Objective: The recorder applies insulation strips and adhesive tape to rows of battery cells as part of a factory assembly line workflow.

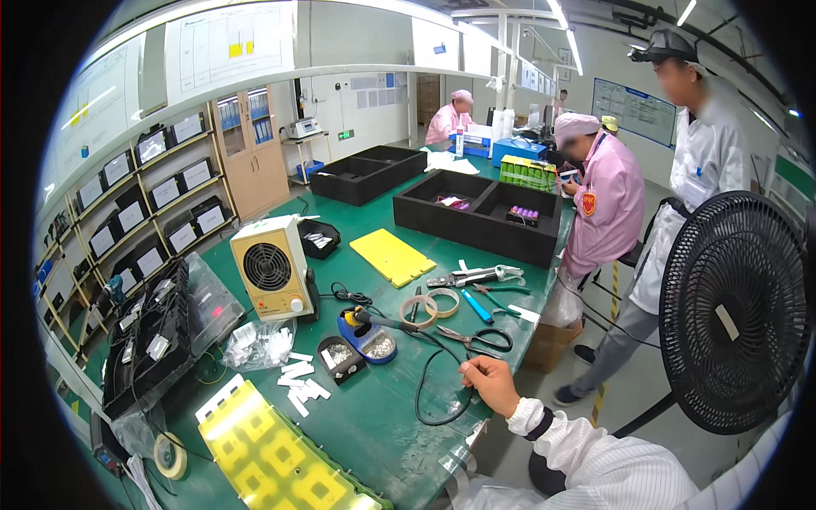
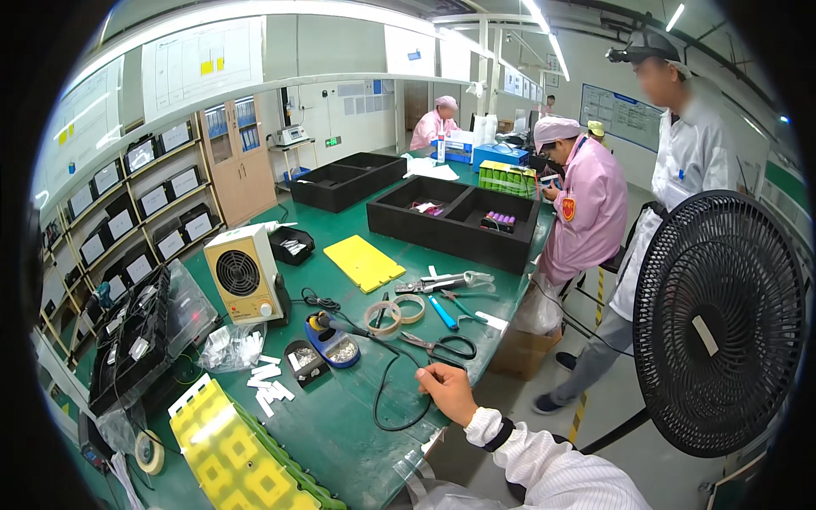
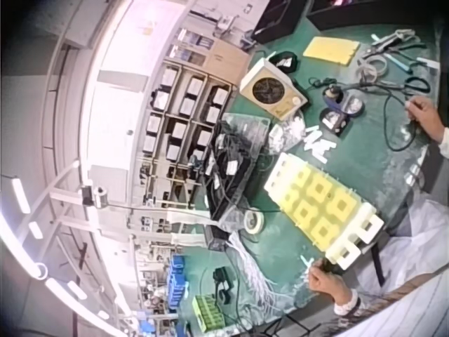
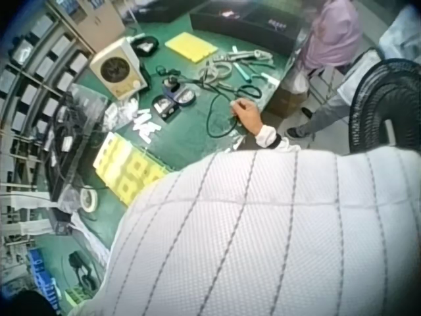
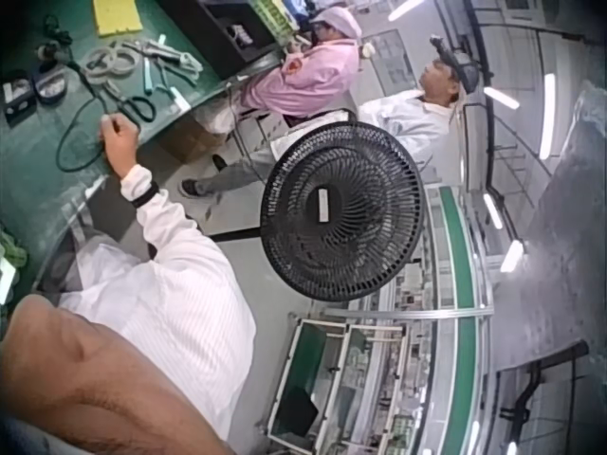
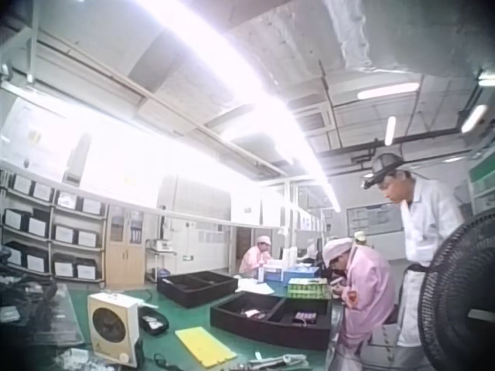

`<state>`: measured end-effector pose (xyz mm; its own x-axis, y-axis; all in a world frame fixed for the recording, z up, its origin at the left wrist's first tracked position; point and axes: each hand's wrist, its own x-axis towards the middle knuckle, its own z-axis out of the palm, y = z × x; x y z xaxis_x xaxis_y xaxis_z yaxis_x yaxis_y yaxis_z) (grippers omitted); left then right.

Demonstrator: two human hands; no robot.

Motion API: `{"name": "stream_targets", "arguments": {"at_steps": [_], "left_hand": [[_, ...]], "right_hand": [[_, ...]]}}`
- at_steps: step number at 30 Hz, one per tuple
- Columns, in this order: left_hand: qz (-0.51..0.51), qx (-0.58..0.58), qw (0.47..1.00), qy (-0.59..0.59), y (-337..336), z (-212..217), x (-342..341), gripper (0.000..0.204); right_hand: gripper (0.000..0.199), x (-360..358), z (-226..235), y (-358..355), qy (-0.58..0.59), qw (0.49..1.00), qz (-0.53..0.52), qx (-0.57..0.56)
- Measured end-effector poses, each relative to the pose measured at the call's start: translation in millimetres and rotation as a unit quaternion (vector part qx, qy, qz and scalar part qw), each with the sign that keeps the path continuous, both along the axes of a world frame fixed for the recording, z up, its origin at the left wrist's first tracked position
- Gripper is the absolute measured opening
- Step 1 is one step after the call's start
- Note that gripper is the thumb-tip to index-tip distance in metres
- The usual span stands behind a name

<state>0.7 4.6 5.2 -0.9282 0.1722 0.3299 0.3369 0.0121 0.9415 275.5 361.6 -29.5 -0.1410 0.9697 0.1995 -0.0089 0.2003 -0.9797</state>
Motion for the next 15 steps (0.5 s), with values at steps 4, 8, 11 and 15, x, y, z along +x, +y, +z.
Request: {"name": "stream_targets", "arguments": {"at_steps": [4, 8, 11, 15], "left_hand": [[0.001, -0.003, 1.000, -0.010, -1.5, -2.4, 0.9, 0.048], [0.008, 0.003, 1.000, -0.017, -0.9, -5.1, -0.1, 0.049], [-0.017, 0.018, 1.000, -0.016, -2.5, -5.8, -1.5, 0.050], [0.002, 0.010, 1.000, -0.015, -2.0, -6.3, -0.7, 0.050]], "right_hand": [[0.021, -0.2, -0.1, 0.2, 0.003, 1.000, -0.003, 0.004], [0.021, 0.4, -2.3, 2.4, -0.006, 1.000, -0.005, 0.006], [0.021, 0.2, -0.6, 1.3, -0.002, 1.000, -0.004, 0.003], [0.021, 0.1, -0.5, 0.8, -0.005, 1.000, -0.001, 0.010]]}}
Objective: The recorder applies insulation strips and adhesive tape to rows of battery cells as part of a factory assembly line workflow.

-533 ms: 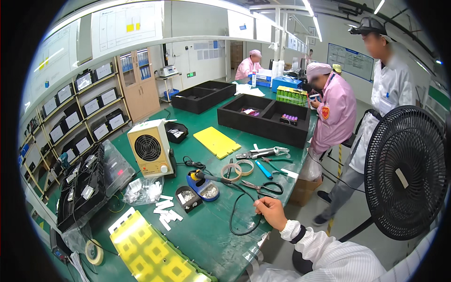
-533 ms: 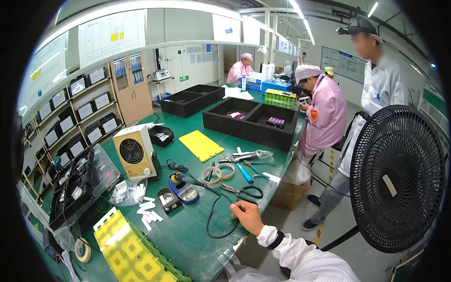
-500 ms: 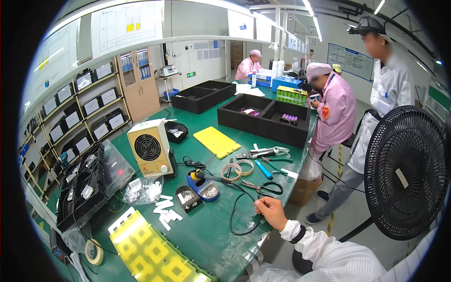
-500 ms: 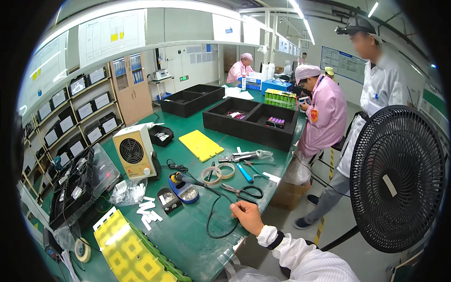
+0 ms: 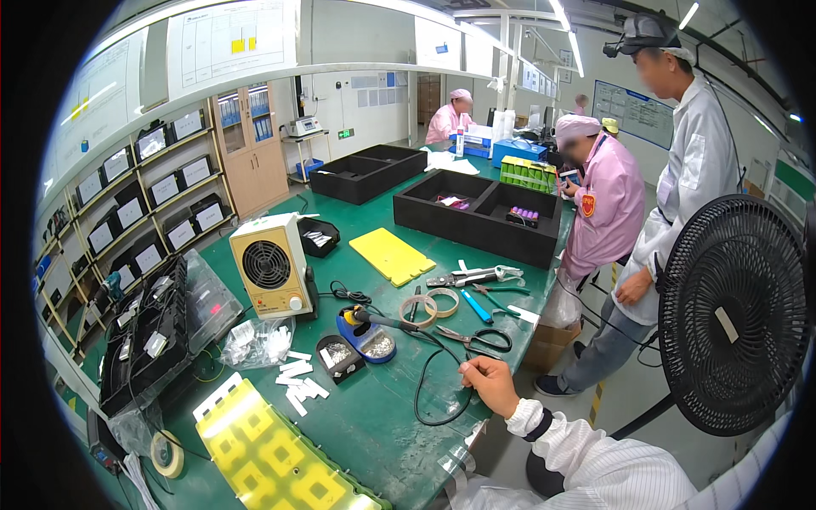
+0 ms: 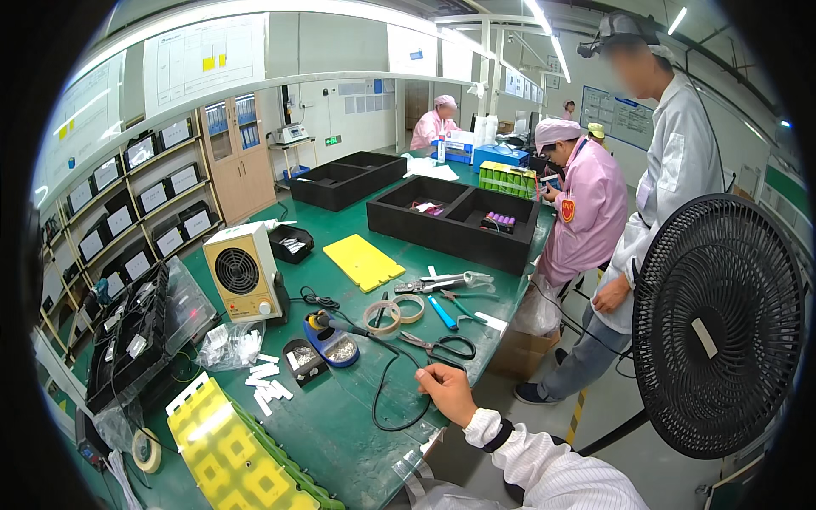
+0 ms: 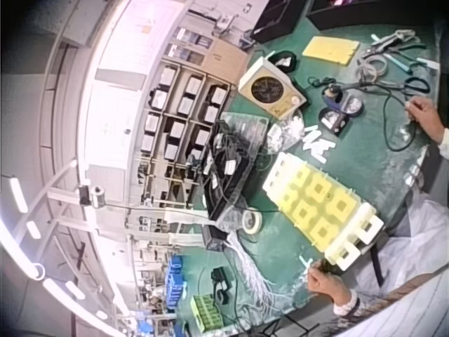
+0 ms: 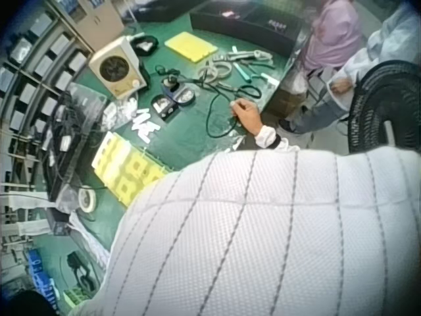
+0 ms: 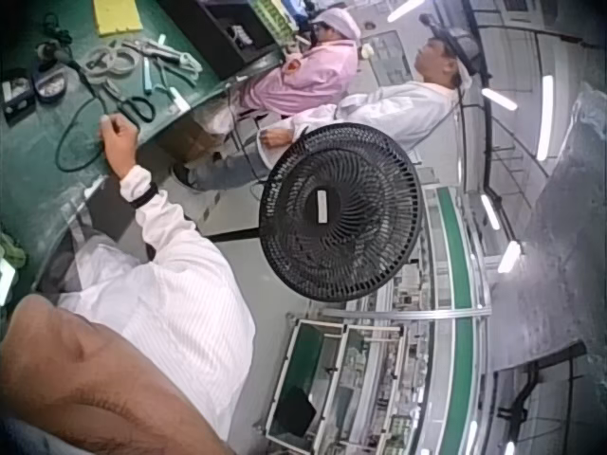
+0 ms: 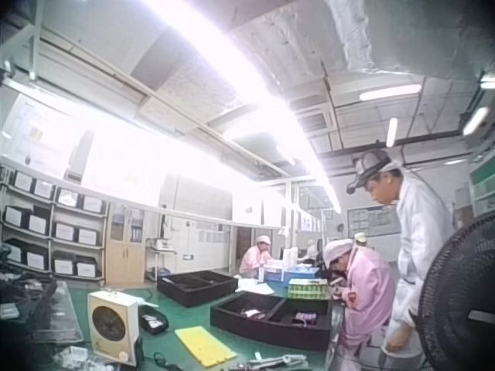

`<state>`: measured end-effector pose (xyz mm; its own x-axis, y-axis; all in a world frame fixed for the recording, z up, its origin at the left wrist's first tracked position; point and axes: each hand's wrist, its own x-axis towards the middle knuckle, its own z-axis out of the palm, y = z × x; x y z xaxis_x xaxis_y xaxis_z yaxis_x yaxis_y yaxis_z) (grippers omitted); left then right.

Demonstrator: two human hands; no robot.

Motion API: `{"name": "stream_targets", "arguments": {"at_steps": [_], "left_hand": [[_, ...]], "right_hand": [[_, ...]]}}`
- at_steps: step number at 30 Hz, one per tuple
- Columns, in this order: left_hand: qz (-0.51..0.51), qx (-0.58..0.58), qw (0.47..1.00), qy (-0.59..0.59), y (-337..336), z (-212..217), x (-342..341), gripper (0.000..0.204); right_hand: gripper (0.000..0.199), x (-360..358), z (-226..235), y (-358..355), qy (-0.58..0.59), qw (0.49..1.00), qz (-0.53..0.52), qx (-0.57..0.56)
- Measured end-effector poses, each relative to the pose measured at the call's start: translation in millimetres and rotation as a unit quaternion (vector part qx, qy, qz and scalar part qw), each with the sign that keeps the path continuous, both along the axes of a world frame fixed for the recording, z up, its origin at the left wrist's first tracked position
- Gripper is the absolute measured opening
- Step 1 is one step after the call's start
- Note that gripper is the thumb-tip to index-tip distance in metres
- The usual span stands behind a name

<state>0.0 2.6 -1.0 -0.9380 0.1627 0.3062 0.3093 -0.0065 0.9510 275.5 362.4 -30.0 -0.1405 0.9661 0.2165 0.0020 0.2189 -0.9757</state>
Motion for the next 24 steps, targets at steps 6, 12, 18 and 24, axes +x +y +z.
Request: {"name": "stream_targets", "arguments": {"at_steps": [6, 12, 18, 24], "left_hand": [[-0.019, 0.018, 1.000, 0.001, -2.7, -4.9, -2.2, 0.050], [-0.005, 0.011, 1.000, -0.011, -3.9, -6.6, -1.0, 0.049], [-0.001, 0.019, 1.000, -0.021, -3.9, -8.4, -1.9, 0.048], [-0.018, 0.029, 0.999, -0.023, -4.7, -11.0, -4.9, 0.048]], "right_hand": [[0.021, 0.1, 1.0, -1.3, 0.000, 1.000, -0.001, -0.002], [0.021, -0.4, 2.7, -2.2, -0.003, 1.000, 0.001, -0.005], [0.021, 0.4, 3.5, -1.9, -0.003, 1.000, -0.002, -0.005], [0.021, -0.8, -0.8, 0.1, 0.000, 1.000, 0.002, -0.005]]}}
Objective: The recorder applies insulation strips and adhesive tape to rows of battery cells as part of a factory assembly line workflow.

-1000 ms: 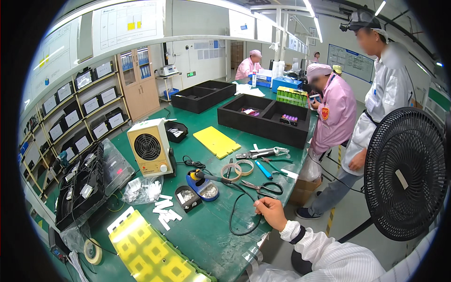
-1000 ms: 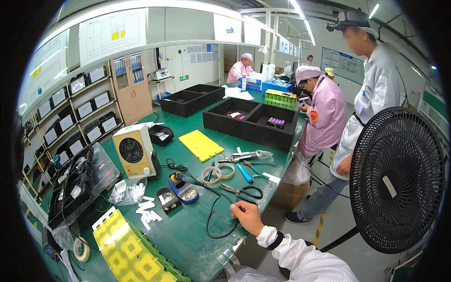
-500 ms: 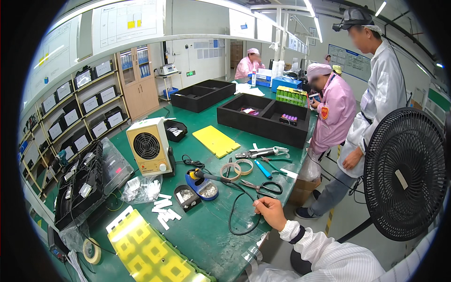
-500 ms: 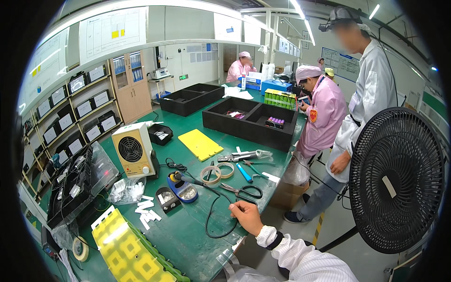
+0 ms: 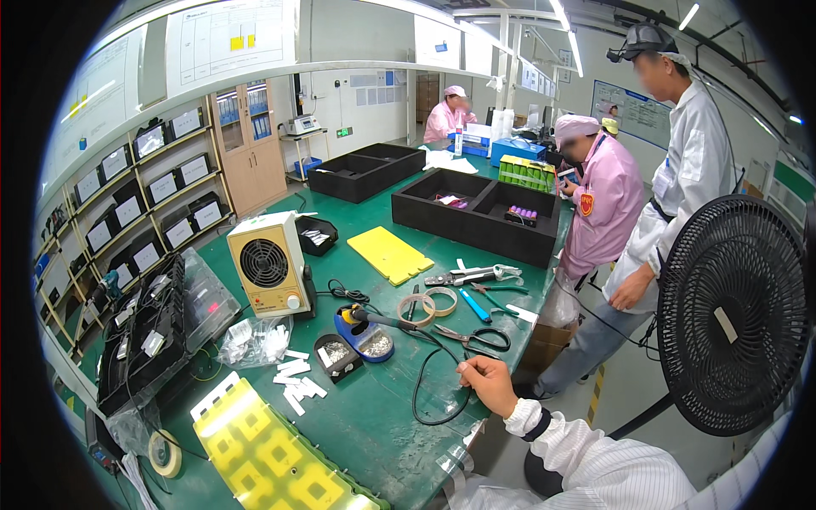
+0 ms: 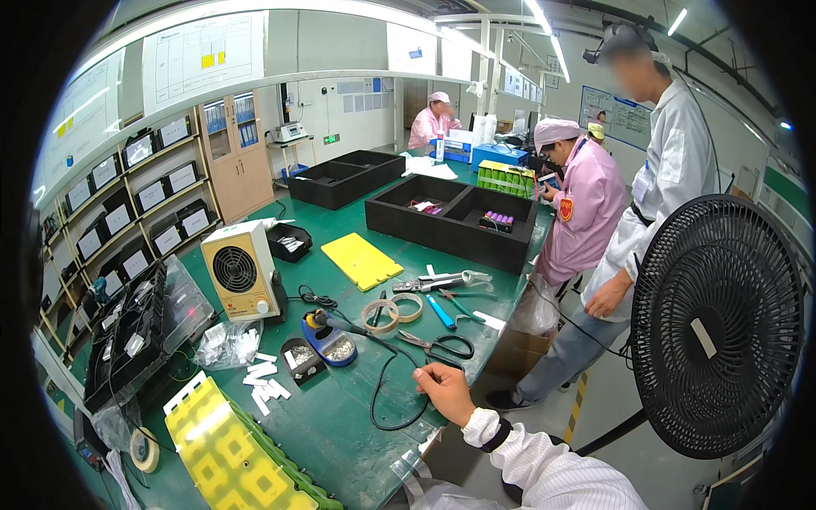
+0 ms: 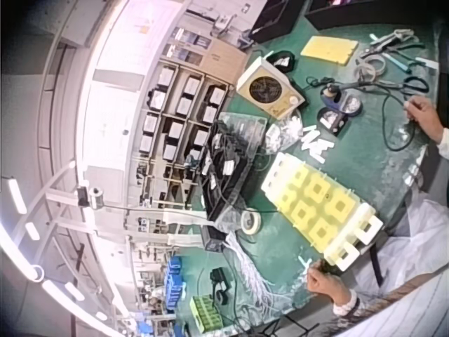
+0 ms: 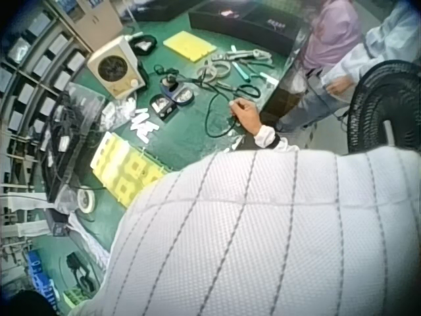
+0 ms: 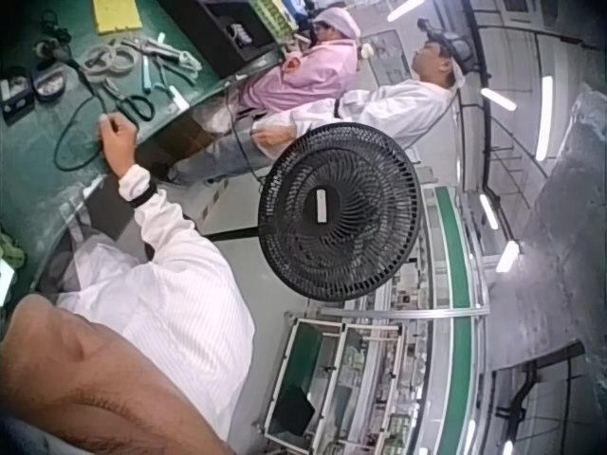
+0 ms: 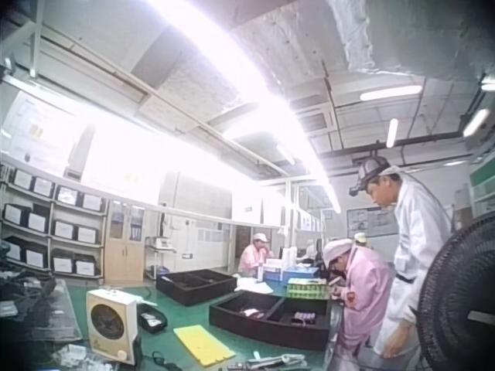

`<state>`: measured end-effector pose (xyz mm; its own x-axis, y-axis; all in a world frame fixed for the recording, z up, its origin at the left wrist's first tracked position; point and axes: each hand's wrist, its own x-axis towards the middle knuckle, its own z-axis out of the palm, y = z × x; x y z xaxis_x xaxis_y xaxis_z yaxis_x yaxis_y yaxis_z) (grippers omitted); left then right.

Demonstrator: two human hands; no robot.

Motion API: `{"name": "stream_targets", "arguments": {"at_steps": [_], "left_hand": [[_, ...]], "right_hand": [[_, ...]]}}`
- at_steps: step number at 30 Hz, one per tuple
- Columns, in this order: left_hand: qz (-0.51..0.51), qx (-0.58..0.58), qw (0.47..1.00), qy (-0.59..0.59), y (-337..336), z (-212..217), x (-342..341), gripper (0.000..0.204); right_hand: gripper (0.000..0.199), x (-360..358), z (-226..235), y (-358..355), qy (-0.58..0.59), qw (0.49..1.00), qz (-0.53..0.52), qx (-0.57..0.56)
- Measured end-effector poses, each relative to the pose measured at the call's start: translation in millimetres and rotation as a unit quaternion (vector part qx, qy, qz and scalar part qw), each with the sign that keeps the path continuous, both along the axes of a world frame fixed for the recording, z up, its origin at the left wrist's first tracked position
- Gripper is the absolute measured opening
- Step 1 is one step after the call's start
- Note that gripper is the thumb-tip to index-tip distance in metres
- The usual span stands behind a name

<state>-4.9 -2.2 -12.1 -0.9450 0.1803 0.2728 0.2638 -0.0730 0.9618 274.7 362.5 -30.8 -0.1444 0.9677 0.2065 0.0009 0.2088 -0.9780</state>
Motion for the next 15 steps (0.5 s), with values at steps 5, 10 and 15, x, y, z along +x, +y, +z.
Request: {"name": "stream_targets", "arguments": {"at_steps": [5, 10, 15], "left_hand": [[-0.011, 0.011, 1.000, -0.006, 1.0, 4.2, 1.7, 0.049], [0.004, -0.020, 0.999, 0.029, 2.5, 8.4, 2.6, 0.050], [0.004, -0.040, 0.999, 0.033, 2.6, 8.9, 2.8, 0.051]], "right_hand": [[0.021, 0.4, 0.4, -0.7, 0.002, 1.000, -0.001, 0.007], [0.022, 0.7, 0.0, -0.8, 0.000, 1.000, 0.000, 0.005], [0.022, 0.4, -1.4, 0.0, 0.006, 1.000, 0.003, 0.006]]}}
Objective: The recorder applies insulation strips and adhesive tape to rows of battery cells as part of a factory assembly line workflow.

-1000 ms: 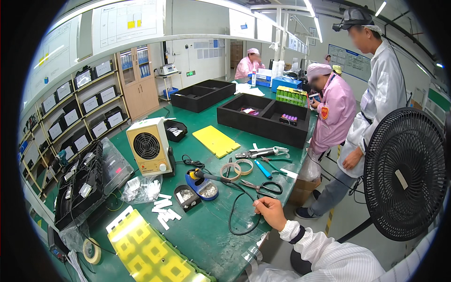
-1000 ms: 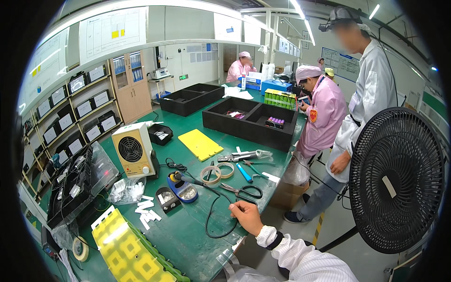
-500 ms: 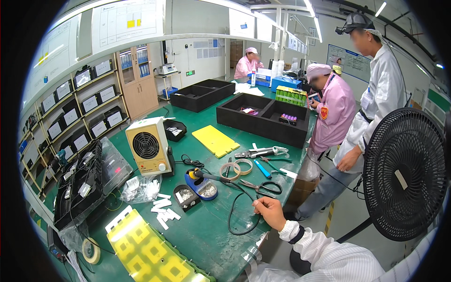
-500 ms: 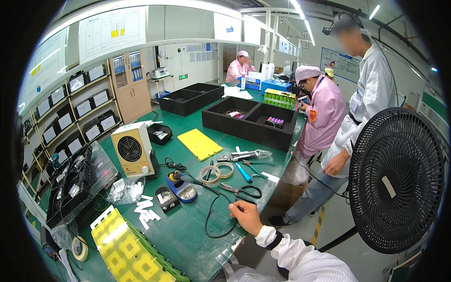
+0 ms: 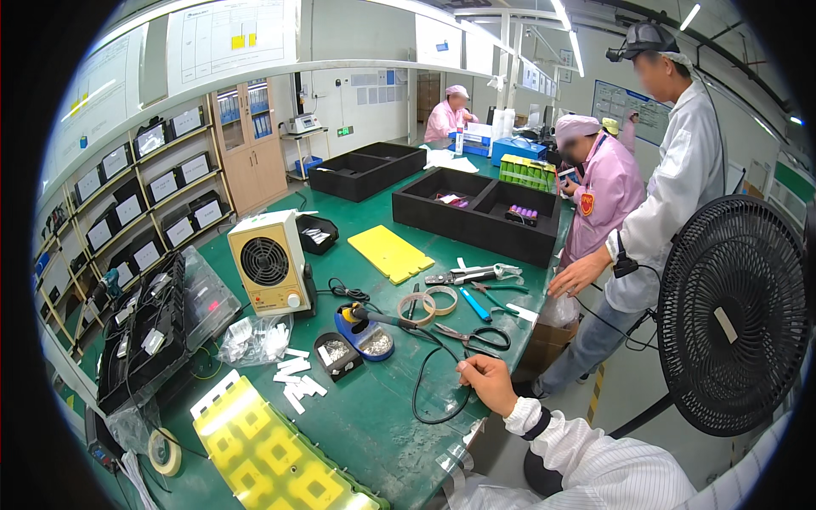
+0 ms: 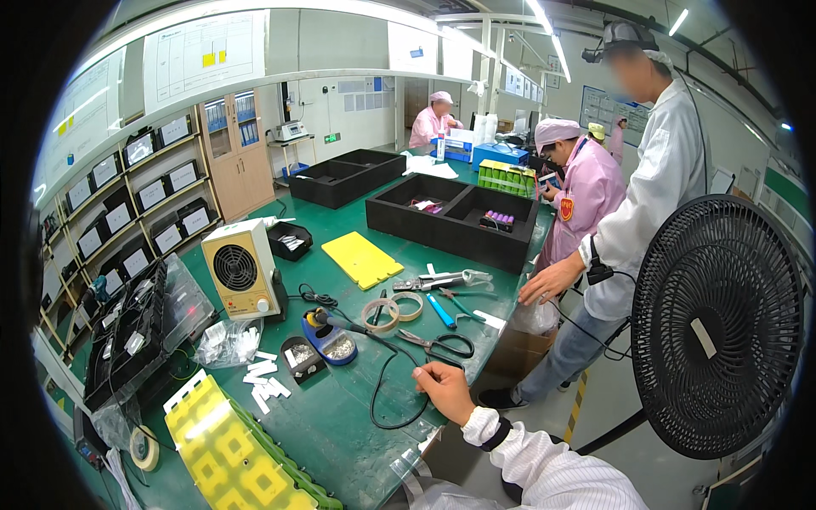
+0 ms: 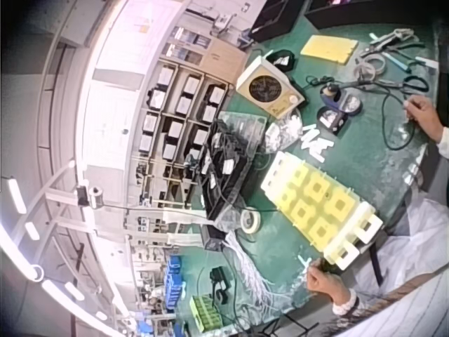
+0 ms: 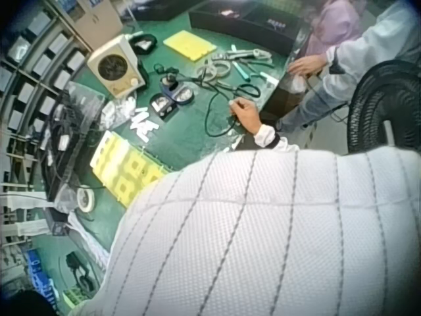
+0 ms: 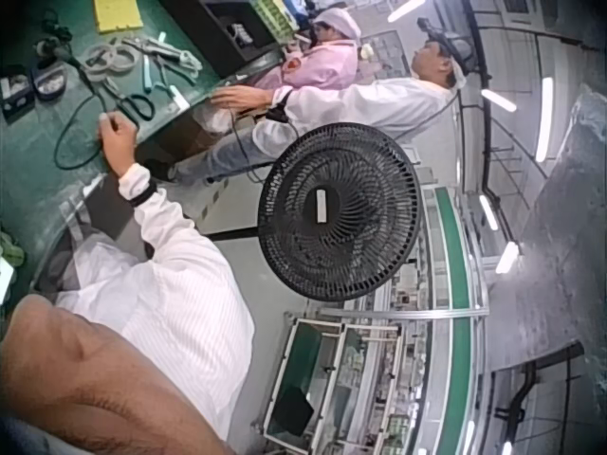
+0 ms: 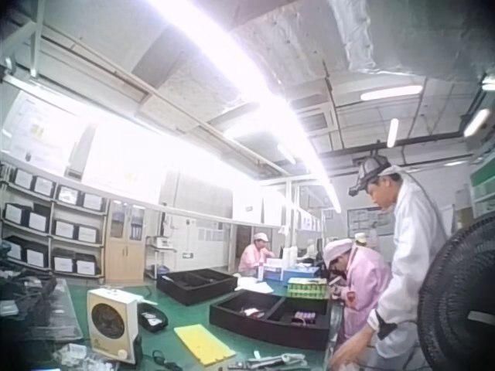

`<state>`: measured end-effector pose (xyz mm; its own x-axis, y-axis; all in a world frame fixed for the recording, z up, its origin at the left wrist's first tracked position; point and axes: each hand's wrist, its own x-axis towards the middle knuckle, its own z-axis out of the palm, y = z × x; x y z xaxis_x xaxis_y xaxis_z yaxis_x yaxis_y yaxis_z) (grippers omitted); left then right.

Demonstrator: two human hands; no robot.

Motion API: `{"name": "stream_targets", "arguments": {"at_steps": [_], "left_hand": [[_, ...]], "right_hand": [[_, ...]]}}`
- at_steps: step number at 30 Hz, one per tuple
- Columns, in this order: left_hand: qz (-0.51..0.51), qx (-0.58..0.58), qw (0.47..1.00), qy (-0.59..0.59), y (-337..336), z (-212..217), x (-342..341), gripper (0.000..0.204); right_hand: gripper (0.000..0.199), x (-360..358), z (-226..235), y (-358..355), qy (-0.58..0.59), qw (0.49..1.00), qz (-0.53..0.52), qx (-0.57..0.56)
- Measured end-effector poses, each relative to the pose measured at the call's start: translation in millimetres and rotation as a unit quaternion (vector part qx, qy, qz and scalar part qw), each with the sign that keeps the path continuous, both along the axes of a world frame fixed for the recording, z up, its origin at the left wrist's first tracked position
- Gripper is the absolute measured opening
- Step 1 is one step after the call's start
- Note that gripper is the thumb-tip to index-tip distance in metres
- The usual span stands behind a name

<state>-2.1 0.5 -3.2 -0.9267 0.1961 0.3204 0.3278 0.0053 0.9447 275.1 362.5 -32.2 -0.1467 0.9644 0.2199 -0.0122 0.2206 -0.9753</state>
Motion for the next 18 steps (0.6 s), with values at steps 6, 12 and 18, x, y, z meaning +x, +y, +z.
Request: {"name": "stream_targets", "arguments": {"at_steps": [6, 12, 18], "left_hand": [[0.001, 0.005, 1.000, -0.009, 0.9, 1.5, 0.9, 0.049], [-0.012, 0.033, 0.999, -0.037, -2.6, -4.9, -1.5, 0.047], [-0.015, 0.025, 1.000, -0.012, -1.1, -2.9, -1.3, 0.047]], "right_hand": [[0.022, -0.3, 0.9, 0.7, 0.001, 1.000, 0.004, -0.001], [0.021, -1.0, 3.1, 0.1, -0.007, 1.000, 0.001, 0.000], [0.021, -1.5, 2.4, 0.0, -0.012, 1.000, -0.003, -0.002]]}}
